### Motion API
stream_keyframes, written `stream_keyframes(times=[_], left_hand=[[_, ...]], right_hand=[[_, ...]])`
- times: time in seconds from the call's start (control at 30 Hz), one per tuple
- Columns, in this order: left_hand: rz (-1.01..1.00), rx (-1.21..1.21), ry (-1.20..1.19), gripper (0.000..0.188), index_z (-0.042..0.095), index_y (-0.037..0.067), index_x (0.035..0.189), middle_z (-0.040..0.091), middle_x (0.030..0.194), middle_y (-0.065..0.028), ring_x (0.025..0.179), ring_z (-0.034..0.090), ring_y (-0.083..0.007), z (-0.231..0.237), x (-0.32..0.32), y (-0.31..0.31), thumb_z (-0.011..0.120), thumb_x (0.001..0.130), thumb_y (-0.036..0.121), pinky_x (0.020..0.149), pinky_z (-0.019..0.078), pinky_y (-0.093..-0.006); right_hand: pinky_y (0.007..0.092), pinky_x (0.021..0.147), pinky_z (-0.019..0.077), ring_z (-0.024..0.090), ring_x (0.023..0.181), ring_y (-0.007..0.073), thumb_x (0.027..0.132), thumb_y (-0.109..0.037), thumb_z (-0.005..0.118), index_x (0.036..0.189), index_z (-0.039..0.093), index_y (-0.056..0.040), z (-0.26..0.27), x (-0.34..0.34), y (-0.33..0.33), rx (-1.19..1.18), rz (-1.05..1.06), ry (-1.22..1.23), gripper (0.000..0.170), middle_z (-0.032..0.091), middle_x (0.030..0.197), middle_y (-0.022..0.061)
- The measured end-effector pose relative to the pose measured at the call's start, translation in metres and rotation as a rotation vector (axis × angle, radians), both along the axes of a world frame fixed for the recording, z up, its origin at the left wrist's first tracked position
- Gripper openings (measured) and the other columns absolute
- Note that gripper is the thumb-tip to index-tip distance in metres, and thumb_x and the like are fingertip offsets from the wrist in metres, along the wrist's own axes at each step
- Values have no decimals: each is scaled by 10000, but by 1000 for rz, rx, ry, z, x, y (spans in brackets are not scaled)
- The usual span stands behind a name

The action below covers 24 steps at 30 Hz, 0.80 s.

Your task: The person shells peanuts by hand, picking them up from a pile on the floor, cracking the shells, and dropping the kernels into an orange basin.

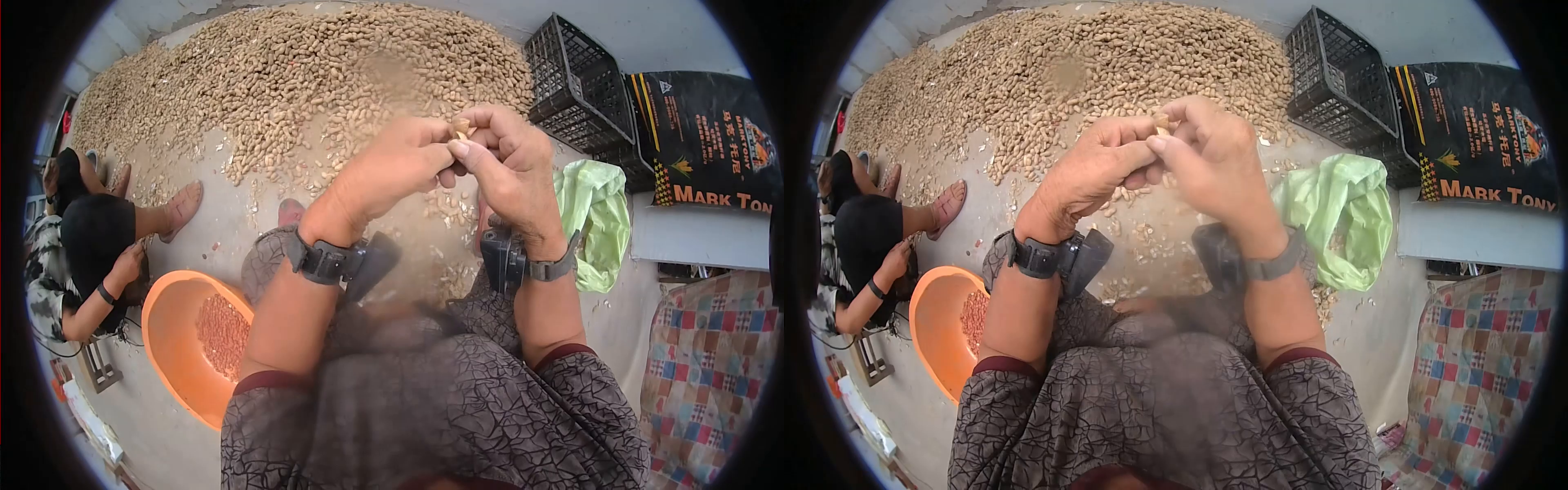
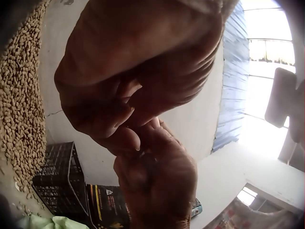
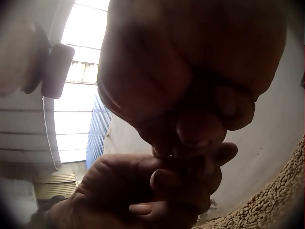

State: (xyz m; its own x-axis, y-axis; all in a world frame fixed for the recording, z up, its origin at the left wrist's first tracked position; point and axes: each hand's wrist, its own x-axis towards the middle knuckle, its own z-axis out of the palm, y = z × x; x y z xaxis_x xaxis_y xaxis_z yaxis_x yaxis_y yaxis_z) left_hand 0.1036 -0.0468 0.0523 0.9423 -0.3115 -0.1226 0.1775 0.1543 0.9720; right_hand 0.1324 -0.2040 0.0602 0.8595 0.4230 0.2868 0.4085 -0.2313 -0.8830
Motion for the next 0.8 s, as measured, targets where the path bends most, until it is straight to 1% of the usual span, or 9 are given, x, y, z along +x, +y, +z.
stream_keyframes(times=[0.1, 0.23, 0.27, 0.33, 0.4, 0.53, 0.63, 0.73, 0.8], left_hand=[[36, 51, 25, 176, 610, 31, 826, 560, 666, 7, 555, 469, -30, -2, 1, -1, 558, 869, 193, 484, 354, -160], [3, 80, 41, 173, 609, 29, 813, 559, 644, 5, 548, 476, -26, -9, 2, 3, 562, 865, 187, 481, 360, -160], [10, 68, 41, 160, 609, 28, 810, 561, 641, 0, 539, 474, -30, -9, 3, 2, 547, 861, 167, 480, 362, -160], [17, 56, 40, 151, 609, 27, 807, 562, 638, -4, 530, 472, -33, -7, 2, 1, 532, 857, 147, 478, 364, -161], [24, -51, 76, 149, 606, 18, 804, 565, 642, -14, 524, 472, -46, -5, 2, 0, 486, 842, 98, 473, 360, -170], [11, -76, 58, 173, 604, 5, 814, 563, 646, -21, 524, 469, -55, -15, 5, 0, 442, 828, 66, 474, 358, -175], [33, -83, 47, 176, 601, -4, 827, 562, 650, -20, 533, 468, -48, -19, 7, -1, 437, 826, 60, 480, 357, -172], [-47, -56, 50, 195, 610, -12, 870, 559, 654, -13, 538, 464, -38, -12, 5, 2, 434, 820, 56, 488, 358, -165], [57, -3, 128, 219, 621, -22, 933, 555, 658, 4, 534, 455, -30, -2, 0, 0, 449, 818, 50, 485, 355, -156]], right_hand=[[233, 465, 427, 582, 528, 95, 745, -34, 621, 904, 578, 28, -1, 0, -1, 23, -19, -44, 176, 602, 583, 69], [241, 461, 439, 587, 521, 105, 756, -24, 612, 902, 580, 30, -5, 0, -1, -42, 8, -141, 159, 609, 589, 79], [242, 457, 443, 593, 517, 110, 760, -16, 606, 901, 580, 30, -4, 0, -1, -68, 11, -185, 151, 610, 586, 83], [242, 451, 447, 601, 512, 120, 761, -6, 597, 895, 575, 34, 0, -2, 1, -56, 16, -154, 142, 608, 580, 85], [241, 445, 450, 609, 507, 130, 762, 4, 589, 889, 570, 37, 1, -3, 1, -44, 21, -125, 133, 607, 573, 88], [255, 436, 456, 615, 490, 160, 759, 18, 575, 843, 545, 29, -3, -2, 4, -66, 12, -242, 90, 599, 557, 88], [275, 429, 449, 604, 475, 171, 757, 16, 573, 819, 537, 19, -3, -2, 4, -116, -31, -318, 72, 581, 537, 85], [285, 415, 432, 585, 455, 175, 750, 14, 574, 793, 539, 8, -6, 0, 3, -130, -86, -360, 56, 558, 519, 93], [287, 407, 421, 572, 442, 174, 744, 15, 574, 776, 542, 3, -5, 1, 2, -107, -116, -353, 47, 547, 511, 100]])
